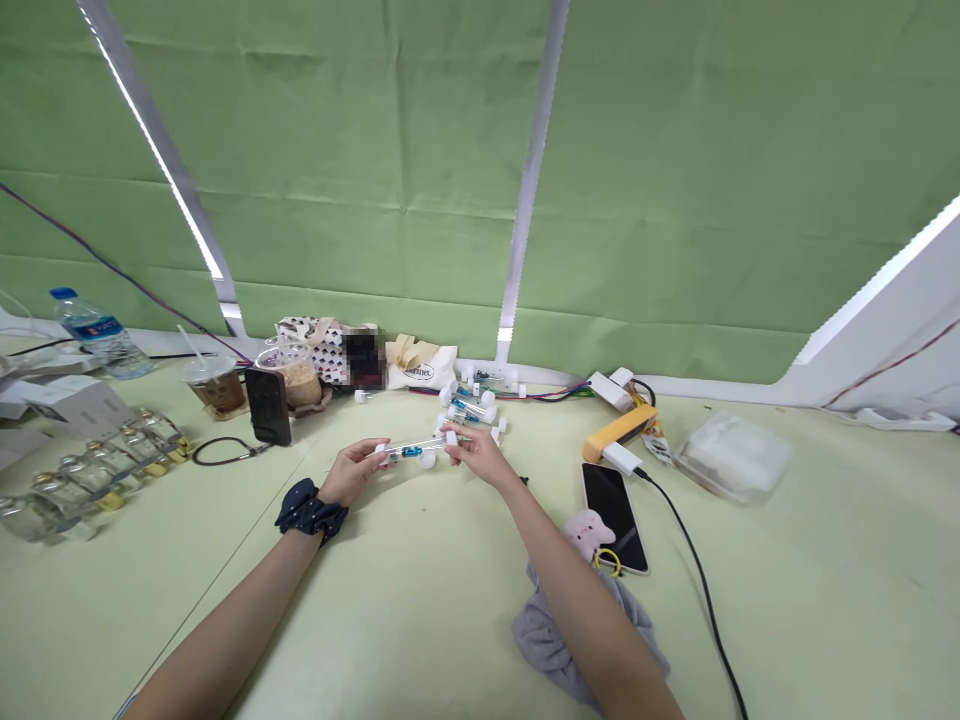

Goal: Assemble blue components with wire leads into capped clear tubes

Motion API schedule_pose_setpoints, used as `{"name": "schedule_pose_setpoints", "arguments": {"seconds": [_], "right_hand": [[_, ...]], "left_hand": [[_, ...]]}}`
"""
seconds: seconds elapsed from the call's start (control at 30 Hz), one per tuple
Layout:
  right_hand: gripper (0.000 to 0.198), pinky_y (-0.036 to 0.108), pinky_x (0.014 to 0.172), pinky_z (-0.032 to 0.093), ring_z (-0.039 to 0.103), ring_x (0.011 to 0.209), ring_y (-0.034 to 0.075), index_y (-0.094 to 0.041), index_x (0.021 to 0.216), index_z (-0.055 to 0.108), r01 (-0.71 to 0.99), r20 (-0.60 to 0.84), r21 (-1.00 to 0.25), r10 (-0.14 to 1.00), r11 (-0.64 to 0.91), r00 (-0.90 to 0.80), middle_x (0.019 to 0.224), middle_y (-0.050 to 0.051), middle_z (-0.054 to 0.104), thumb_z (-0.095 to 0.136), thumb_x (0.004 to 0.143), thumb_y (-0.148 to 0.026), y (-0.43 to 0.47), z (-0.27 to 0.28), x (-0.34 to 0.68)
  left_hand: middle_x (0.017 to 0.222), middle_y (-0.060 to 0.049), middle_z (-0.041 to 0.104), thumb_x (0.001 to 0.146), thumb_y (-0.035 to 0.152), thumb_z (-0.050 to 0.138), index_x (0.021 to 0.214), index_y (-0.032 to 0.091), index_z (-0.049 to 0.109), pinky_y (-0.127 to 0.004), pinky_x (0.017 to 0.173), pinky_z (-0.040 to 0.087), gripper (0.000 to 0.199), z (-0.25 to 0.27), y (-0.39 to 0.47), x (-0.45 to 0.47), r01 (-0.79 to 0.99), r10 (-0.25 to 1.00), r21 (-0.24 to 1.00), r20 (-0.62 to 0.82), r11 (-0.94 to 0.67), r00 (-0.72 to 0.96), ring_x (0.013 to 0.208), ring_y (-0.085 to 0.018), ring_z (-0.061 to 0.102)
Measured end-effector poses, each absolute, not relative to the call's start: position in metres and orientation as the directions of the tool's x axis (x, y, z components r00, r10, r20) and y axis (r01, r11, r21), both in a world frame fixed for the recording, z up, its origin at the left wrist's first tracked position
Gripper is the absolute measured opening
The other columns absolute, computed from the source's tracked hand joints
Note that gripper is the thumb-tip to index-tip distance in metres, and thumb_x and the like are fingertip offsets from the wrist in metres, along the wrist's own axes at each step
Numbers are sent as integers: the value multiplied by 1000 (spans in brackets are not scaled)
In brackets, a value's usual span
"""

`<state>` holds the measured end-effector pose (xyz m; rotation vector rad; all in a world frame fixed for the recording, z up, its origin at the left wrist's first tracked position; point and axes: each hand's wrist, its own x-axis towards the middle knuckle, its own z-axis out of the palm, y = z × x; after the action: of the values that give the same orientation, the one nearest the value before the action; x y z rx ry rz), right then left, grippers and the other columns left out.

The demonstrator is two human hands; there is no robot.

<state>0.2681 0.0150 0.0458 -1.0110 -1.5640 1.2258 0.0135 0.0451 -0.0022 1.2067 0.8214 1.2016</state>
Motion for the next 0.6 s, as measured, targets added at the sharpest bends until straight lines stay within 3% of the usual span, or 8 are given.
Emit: {"name": "schedule_pose_setpoints", "arguments": {"seconds": [0.1,0.3,0.6], "right_hand": [[45,24,53,41,52,58,12,-14,111,56,73,158,-980,950,184,-271,65,0,54,62,72,-36,15,47,267],[45,23,50,42,54,60,11,-16,109,57,10,182,-982,952,190,-245,90,6,60,64,69,-35,15,47,265],[40,28,64,47,53,59,8,-18,107,59,-65,246,-969,931,237,-271,99,7,57,65,71,-35,22,31,263]], "left_hand": [[83,-6,68,59,30,76,92,13,66,-36,75,50,38,-2,45,13,-255,965,966,104,-40,241,70,-17,64],[90,-8,68,58,30,77,94,12,65,-40,78,51,41,-3,45,12,-258,960,966,77,-4,271,75,-21,65],[88,-8,69,60,31,76,95,13,66,-38,78,52,41,1,42,12,-220,962,975,79,-21,261,74,-19,65]]}}
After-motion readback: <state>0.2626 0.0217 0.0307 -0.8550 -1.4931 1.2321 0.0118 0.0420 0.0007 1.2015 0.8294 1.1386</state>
